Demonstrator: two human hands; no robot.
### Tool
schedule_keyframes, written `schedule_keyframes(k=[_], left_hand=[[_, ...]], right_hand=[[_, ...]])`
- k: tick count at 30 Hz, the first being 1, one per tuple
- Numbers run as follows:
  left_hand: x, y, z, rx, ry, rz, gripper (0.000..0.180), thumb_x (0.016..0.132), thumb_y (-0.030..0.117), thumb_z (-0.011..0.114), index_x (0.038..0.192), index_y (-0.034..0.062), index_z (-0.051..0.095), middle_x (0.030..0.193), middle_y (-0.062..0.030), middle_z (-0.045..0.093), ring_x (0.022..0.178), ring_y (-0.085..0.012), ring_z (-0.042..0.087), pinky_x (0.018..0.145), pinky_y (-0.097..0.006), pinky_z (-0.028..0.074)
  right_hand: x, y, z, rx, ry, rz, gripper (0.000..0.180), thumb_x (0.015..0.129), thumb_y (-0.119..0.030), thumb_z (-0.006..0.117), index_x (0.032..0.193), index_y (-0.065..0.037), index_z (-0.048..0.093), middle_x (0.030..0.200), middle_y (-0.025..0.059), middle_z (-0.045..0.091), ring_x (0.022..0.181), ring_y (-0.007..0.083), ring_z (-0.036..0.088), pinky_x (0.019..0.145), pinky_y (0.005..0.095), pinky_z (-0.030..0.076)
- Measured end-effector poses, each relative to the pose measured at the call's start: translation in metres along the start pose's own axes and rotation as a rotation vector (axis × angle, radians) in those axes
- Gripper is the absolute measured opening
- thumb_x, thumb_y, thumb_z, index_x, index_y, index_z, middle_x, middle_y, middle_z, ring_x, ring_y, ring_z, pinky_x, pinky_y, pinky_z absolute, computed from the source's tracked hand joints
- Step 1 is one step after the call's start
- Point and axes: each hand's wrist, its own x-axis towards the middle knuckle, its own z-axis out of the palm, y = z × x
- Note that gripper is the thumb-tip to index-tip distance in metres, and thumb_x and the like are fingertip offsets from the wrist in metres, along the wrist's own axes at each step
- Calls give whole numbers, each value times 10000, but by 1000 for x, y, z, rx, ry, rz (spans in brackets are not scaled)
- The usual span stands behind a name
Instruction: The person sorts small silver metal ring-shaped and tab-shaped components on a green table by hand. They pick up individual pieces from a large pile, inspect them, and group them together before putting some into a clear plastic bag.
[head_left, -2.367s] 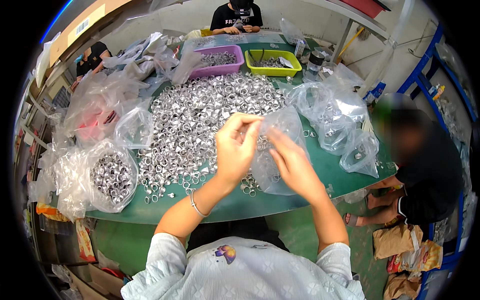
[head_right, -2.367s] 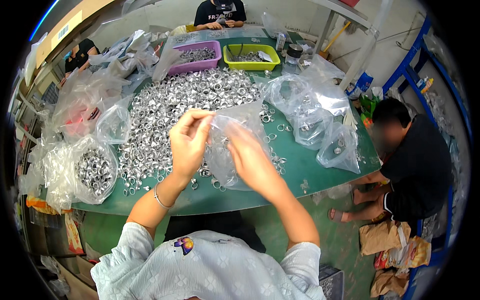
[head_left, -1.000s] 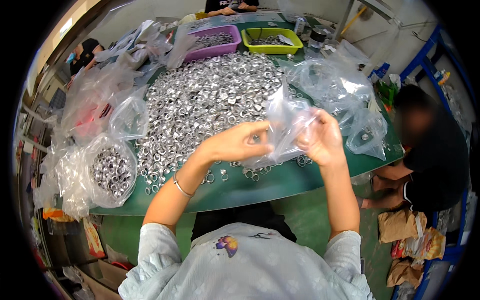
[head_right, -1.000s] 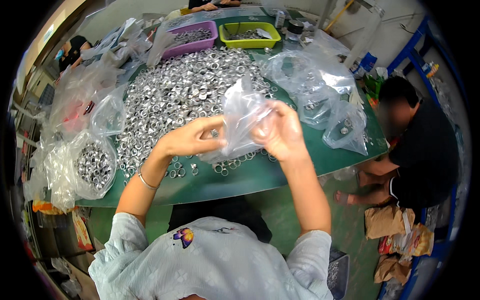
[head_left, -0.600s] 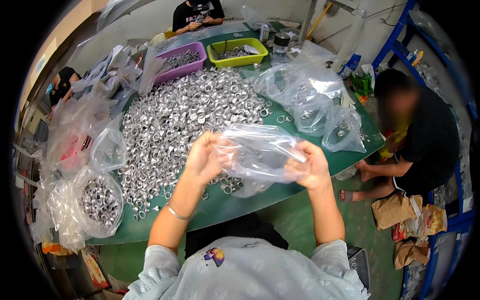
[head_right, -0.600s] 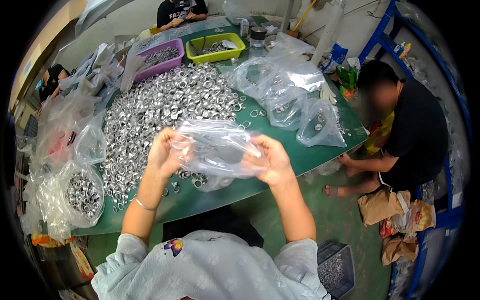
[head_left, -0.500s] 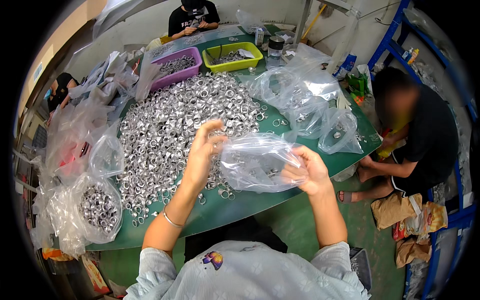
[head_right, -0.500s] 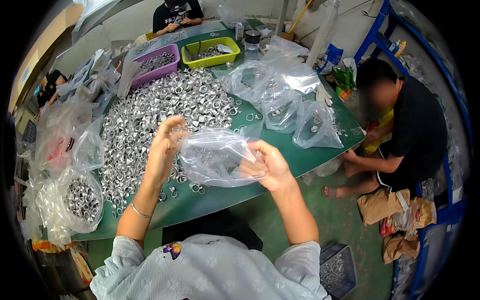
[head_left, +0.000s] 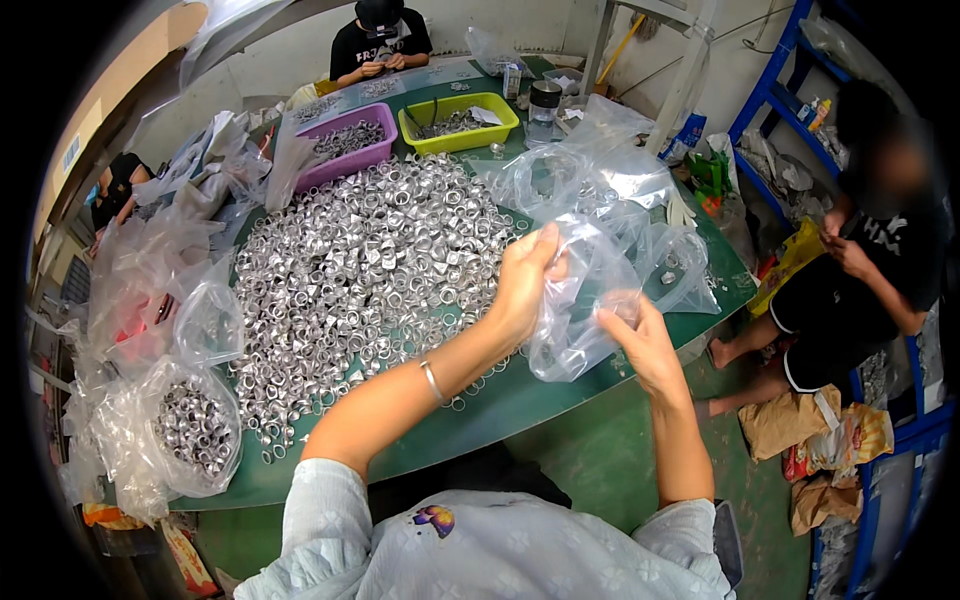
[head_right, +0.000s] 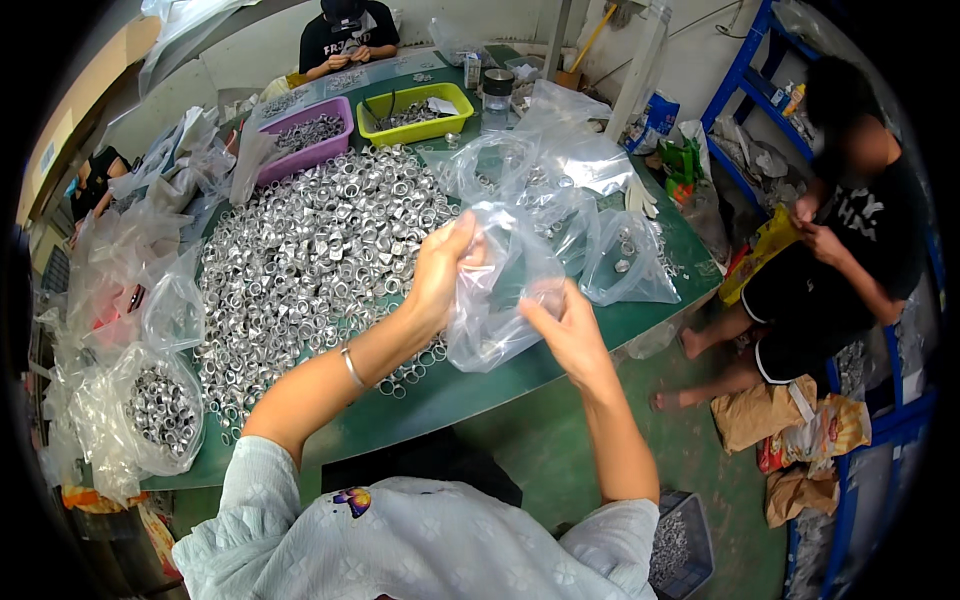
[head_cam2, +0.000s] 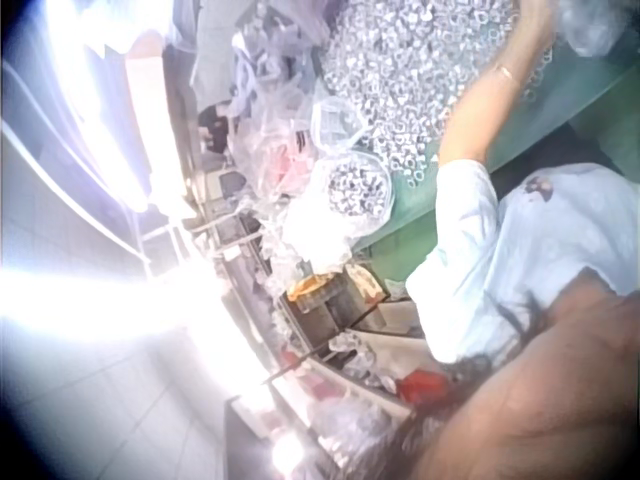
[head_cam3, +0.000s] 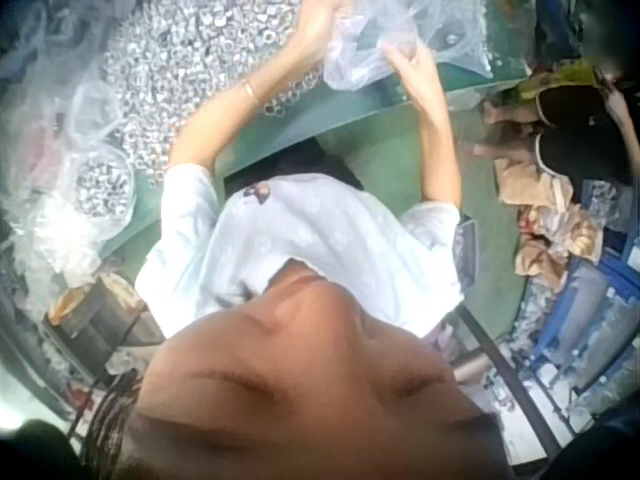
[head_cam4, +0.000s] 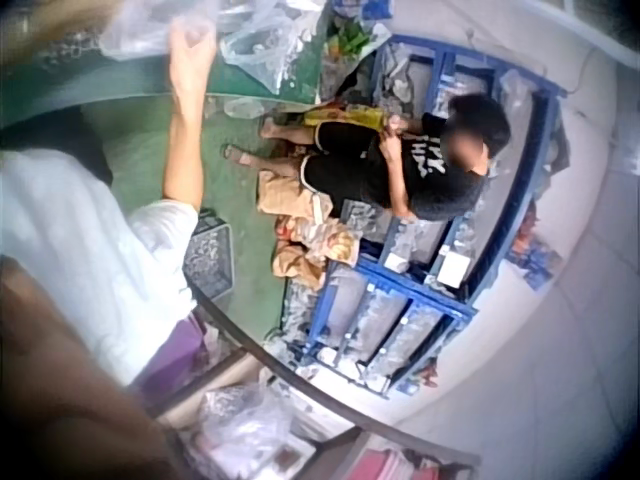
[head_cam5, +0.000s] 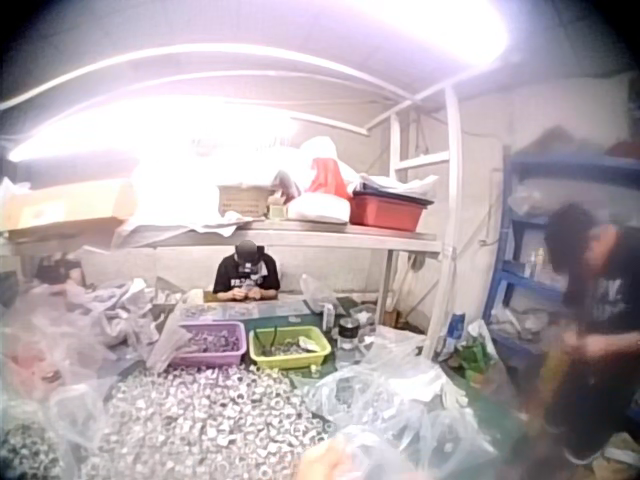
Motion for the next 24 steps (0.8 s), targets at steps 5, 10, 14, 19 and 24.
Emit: schedule_keyframes(k=[5,10,14,19,24], left_hand=[[41,5,-8,-238,70,-58,127,818,110,485,802,20,574,713,-49,578,631,-126,552,616,-246,457],[54,16,-42,214,-93,-31,349,784,161,557,1106,28,535,1066,-116,579,932,-205,573,829,-327,459],[49,52,-45,1258,-210,368,528,674,157,700,1157,47,517,1143,-144,560,1016,-234,555,891,-340,429],[59,119,-65,1376,239,514,312,688,94,642,980,2,583,817,-144,635,732,-217,624,677,-313,493],[69,163,-101,1390,511,1032,255,740,57,577,973,-36,532,953,-216,570,884,-357,560,774,-394,441]], right_hand=[[16,0,-42,-15,161,-149,156,890,-112,506,907,19,588,782,62,626,630,107,581,559,234,485],[36,6,-38,-247,195,-311,189,871,-47,442,972,33,580,779,33,595,671,80,529,601,229,453],[66,-1,-21,-364,145,-442,208,859,-45,443,1005,41,564,764,29,575,695,81,491,636,239,413],[125,-45,44,-464,87,-646,207,860,-55,460,1027,8,566,771,84,584,701,142,531,655,263,419],[203,-61,114,-569,171,-893,289,807,-7,493,1086,-37,565,908,117,614,776,188,570,716,286,444]])
